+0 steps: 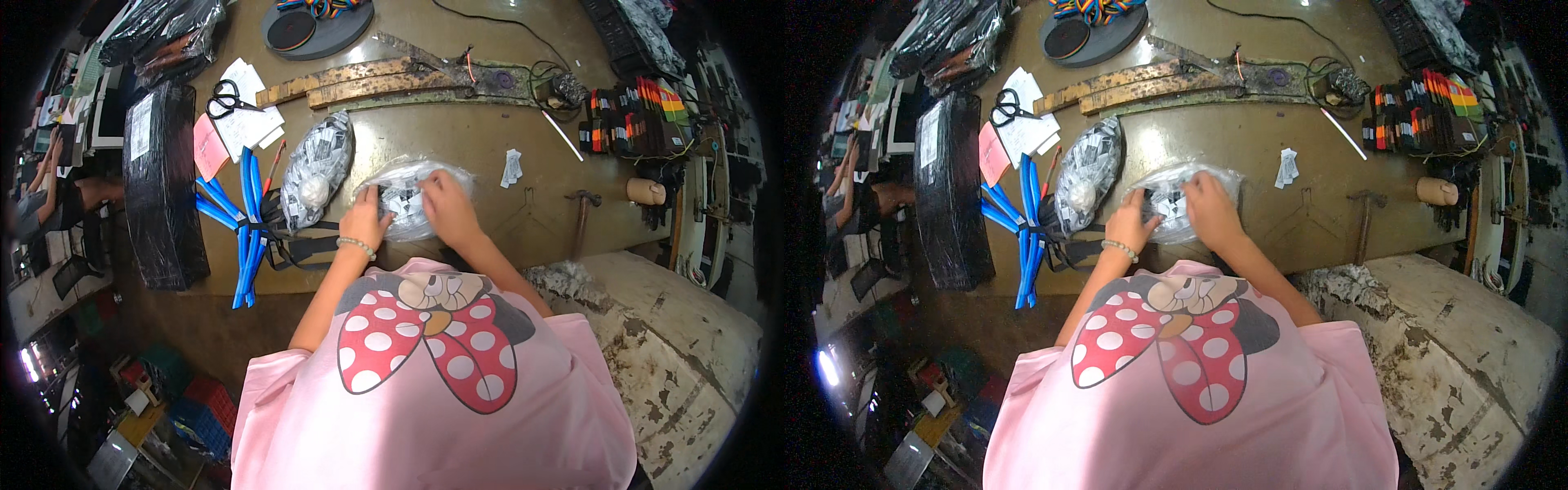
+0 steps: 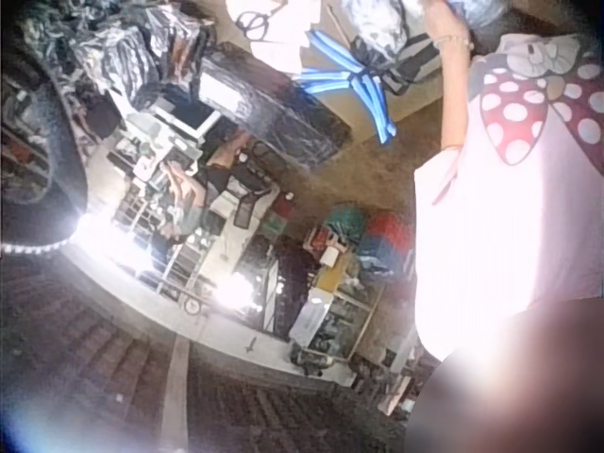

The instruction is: The person gathers blue foam sticks and black straps, then retrieves small white components from a drawer. They open a plastic bag containing additional small parts and begin attaching them to the foam sticks and straps on the table.

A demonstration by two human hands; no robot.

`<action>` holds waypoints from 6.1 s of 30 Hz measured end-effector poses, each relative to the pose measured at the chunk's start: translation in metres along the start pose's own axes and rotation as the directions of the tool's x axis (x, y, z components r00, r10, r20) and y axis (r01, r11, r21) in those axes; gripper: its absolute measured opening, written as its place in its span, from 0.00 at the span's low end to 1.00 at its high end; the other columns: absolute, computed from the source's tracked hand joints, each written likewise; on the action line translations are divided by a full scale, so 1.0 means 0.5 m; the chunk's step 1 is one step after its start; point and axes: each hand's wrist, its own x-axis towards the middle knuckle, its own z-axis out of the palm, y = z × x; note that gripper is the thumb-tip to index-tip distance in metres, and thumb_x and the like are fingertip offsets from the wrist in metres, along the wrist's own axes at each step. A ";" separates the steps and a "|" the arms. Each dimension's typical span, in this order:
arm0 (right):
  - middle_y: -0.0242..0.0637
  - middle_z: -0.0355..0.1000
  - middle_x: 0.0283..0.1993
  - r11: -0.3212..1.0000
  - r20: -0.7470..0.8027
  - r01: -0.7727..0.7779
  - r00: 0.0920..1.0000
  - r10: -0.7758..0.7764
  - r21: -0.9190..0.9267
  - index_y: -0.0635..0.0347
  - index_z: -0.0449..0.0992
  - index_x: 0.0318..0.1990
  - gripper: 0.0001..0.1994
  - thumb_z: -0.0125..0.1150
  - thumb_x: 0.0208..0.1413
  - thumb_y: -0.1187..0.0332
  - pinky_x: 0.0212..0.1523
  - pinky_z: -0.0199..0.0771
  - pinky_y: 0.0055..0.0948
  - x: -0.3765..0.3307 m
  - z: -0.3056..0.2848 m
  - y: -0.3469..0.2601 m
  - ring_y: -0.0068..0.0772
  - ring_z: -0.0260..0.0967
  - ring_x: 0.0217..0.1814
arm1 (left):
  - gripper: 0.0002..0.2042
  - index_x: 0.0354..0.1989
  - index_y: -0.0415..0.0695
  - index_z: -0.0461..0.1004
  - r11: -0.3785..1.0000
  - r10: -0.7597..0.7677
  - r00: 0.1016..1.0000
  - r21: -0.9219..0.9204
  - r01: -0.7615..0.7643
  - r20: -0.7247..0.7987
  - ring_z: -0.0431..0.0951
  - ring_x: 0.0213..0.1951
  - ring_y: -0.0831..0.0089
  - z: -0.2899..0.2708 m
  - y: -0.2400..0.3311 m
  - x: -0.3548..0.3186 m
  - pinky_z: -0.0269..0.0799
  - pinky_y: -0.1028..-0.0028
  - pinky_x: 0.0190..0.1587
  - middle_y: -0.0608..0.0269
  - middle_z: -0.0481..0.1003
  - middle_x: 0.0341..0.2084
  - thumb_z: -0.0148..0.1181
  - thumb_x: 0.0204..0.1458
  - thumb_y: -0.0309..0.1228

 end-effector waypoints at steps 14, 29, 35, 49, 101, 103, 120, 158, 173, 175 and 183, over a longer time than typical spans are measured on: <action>0.41 0.64 0.38 0.994 0.074 -0.084 0.994 0.079 0.072 0.59 0.75 0.35 0.07 0.56 0.48 0.69 0.43 0.65 0.40 -0.039 -0.066 -0.004 0.47 0.62 0.45 | 0.23 0.51 0.47 0.66 0.915 0.256 0.960 -0.293 -0.278 -0.113 0.71 0.43 0.53 0.004 0.015 0.019 0.68 0.63 0.44 0.53 0.68 0.44 0.60 0.43 0.30; 0.41 0.68 0.41 0.997 -0.023 -0.014 1.000 0.016 0.076 0.63 0.74 0.36 0.09 0.58 0.48 0.69 0.46 0.64 0.36 -0.025 -0.028 -0.011 0.44 0.63 0.45 | 0.07 0.29 0.42 0.77 0.825 0.356 0.934 -0.461 -0.328 -0.027 0.72 0.22 0.72 -0.036 0.007 -0.013 0.69 0.75 0.27 0.60 0.72 0.24 0.61 0.39 0.24; 0.38 0.70 0.38 0.992 -0.092 0.047 0.995 -0.036 0.119 0.63 0.74 0.35 0.08 0.58 0.47 0.71 0.44 0.65 0.35 -0.001 0.000 0.003 0.43 0.64 0.43 | 0.08 0.30 0.38 0.76 0.763 0.278 0.958 -0.589 -0.267 -0.074 0.69 0.23 0.77 -0.048 -0.004 -0.049 0.66 0.77 0.29 0.62 0.72 0.25 0.62 0.37 0.21; 0.30 0.69 0.28 0.752 0.124 -0.324 0.942 0.311 0.575 0.65 0.75 0.34 0.08 0.58 0.53 0.68 0.35 0.63 0.20 0.029 -0.067 0.023 0.21 0.63 0.32 | 0.10 0.22 0.39 0.72 0.564 0.134 0.990 -0.825 -0.048 0.033 0.70 0.21 0.83 -0.068 0.009 -0.043 0.67 0.80 0.25 0.66 0.73 0.17 0.68 0.40 0.31; 0.28 0.71 0.34 0.612 0.286 -0.357 0.934 0.214 0.706 0.67 0.74 0.41 0.10 0.60 0.51 0.73 0.36 0.65 0.15 -0.006 -0.155 0.005 0.15 0.65 0.34 | 0.18 0.33 0.37 0.74 0.599 0.268 0.963 -0.785 -0.159 0.009 0.74 0.30 0.72 -0.109 0.033 -0.017 0.68 0.73 0.35 0.56 0.75 0.27 0.64 0.44 0.42; 0.28 0.71 0.34 0.628 0.327 -0.361 0.929 0.175 0.689 0.67 0.74 0.41 0.10 0.60 0.51 0.73 0.35 0.64 0.15 -0.007 -0.150 0.016 0.14 0.65 0.33 | 0.17 0.32 0.37 0.75 0.631 0.254 0.967 -0.756 -0.171 -0.007 0.73 0.28 0.73 -0.112 0.036 -0.021 0.68 0.73 0.33 0.56 0.75 0.24 0.64 0.44 0.41; 0.27 0.70 0.32 0.607 0.136 -0.396 0.893 0.428 0.689 0.66 0.73 0.42 0.10 0.56 0.54 0.70 0.31 0.60 0.16 -0.042 -0.164 0.112 0.15 0.61 0.30 | 0.07 0.29 0.39 0.75 0.594 0.043 0.971 -0.775 -0.214 -0.235 0.70 0.30 0.83 -0.150 -0.028 -0.018 0.64 0.82 0.35 0.70 0.74 0.26 0.64 0.45 0.29; 0.37 0.70 0.38 0.341 -0.245 0.105 0.883 0.400 0.934 0.69 0.68 0.47 0.13 0.53 0.55 0.76 0.47 0.66 0.24 -0.026 -0.256 -0.006 0.25 0.67 0.43 | 0.13 0.17 0.37 0.62 0.736 0.341 0.929 -0.573 -0.360 -0.145 0.65 0.23 0.70 -0.061 0.014 -0.006 0.60 0.72 0.28 0.60 0.62 0.16 0.64 0.40 0.26; 0.35 0.72 0.39 0.553 -0.020 -0.174 0.945 0.328 0.815 0.67 0.72 0.41 0.10 0.58 0.52 0.73 0.46 0.66 0.22 -0.012 -0.138 -0.014 0.22 0.68 0.42 | 0.11 0.32 0.38 0.76 0.758 -0.126 0.967 -0.651 -0.049 -0.219 0.72 0.30 0.79 -0.034 0.004 0.041 0.67 0.77 0.37 0.61 0.77 0.26 0.61 0.49 0.34; 0.34 0.72 0.39 0.644 -0.051 -0.132 0.965 0.257 0.753 0.66 0.72 0.40 0.09 0.57 0.52 0.73 0.46 0.67 0.24 -0.002 -0.113 -0.007 0.23 0.68 0.42 | 0.10 0.33 0.38 0.76 0.725 -0.118 0.966 -0.685 -0.076 -0.231 0.72 0.32 0.79 -0.052 0.000 0.035 0.66 0.78 0.40 0.63 0.76 0.27 0.60 0.49 0.33; 0.48 0.72 0.38 0.965 0.154 -0.149 0.981 0.117 0.214 0.64 0.71 0.34 0.07 0.53 0.46 0.79 0.40 0.70 0.35 0.018 -0.049 0.038 0.47 0.70 0.41 | 0.12 0.34 0.37 0.75 0.623 -0.160 0.938 -0.769 -0.144 -0.306 0.71 0.34 0.79 -0.108 0.005 -0.025 0.65 0.79 0.42 0.64 0.76 0.30 0.60 0.50 0.35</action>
